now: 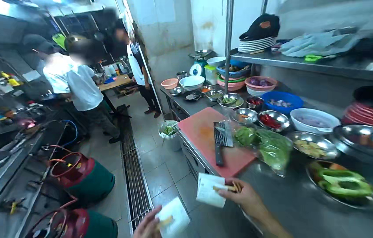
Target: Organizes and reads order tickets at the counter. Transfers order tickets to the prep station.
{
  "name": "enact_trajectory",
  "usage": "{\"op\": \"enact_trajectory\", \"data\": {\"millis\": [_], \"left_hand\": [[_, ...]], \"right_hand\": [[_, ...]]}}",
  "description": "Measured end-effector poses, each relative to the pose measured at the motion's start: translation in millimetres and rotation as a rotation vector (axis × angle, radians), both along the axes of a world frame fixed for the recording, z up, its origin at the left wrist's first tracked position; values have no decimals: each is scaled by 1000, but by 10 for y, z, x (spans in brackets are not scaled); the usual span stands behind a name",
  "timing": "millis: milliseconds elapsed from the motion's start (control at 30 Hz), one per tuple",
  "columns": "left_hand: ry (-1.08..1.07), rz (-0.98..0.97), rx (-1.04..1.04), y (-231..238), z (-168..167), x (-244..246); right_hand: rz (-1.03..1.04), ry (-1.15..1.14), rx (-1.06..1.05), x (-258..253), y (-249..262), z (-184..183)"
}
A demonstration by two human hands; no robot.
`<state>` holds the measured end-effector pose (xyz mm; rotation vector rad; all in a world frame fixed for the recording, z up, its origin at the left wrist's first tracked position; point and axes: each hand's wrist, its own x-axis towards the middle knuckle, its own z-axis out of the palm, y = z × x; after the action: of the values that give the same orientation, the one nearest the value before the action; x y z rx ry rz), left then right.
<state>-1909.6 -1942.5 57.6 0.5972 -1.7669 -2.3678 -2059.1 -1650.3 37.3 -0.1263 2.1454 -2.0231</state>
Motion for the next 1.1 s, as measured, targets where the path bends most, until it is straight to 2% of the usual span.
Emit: {"op": "enact_trajectory", "data": {"millis": [100, 233, 367, 467, 633, 733, 800, 900, 967, 1033, 1100], "left_hand": [[-25, -46, 113, -366, 367, -1148], [-50, -231, 123, -728, 709, -2505], [-62, -386, 159, -1067, 629, -3704], [-115, -414, 176, -1280, 496, -4471], [-188, -467, 170, -1552, 469, -5572], [-211, -562, 146, -1598, 328, -6186], [-241, -623, 130, -1576, 189, -6605], [-283, -711, 26, -1501, -90, -7237], [-264, -810, -100, -1412, -311, -7671], [-209, -909, -235, -1232, -499, -8069], [-164, -996, -316, -978, -634, -8394]], "right_hand": [[-185, -56, 32, -639, -171, 88], [-337, -77, 51, -1369, -343, 95], [-449, -139, -29, -2160, -738, -122], [-472, -164, 13, -2918, -1057, -264], [-548, -219, 114, -3904, -1289, -144], [-562, -245, 203, -4206, -1231, -259], [-518, -294, 441, -4310, -1185, -404], [-547, -283, 870, -4283, -1255, -355], [-599, -300, 1057, -4193, -1314, -283], [-643, -330, 1149, -4116, -1358, -208], [-684, -363, 1136, -4118, -1392, -103]]}}
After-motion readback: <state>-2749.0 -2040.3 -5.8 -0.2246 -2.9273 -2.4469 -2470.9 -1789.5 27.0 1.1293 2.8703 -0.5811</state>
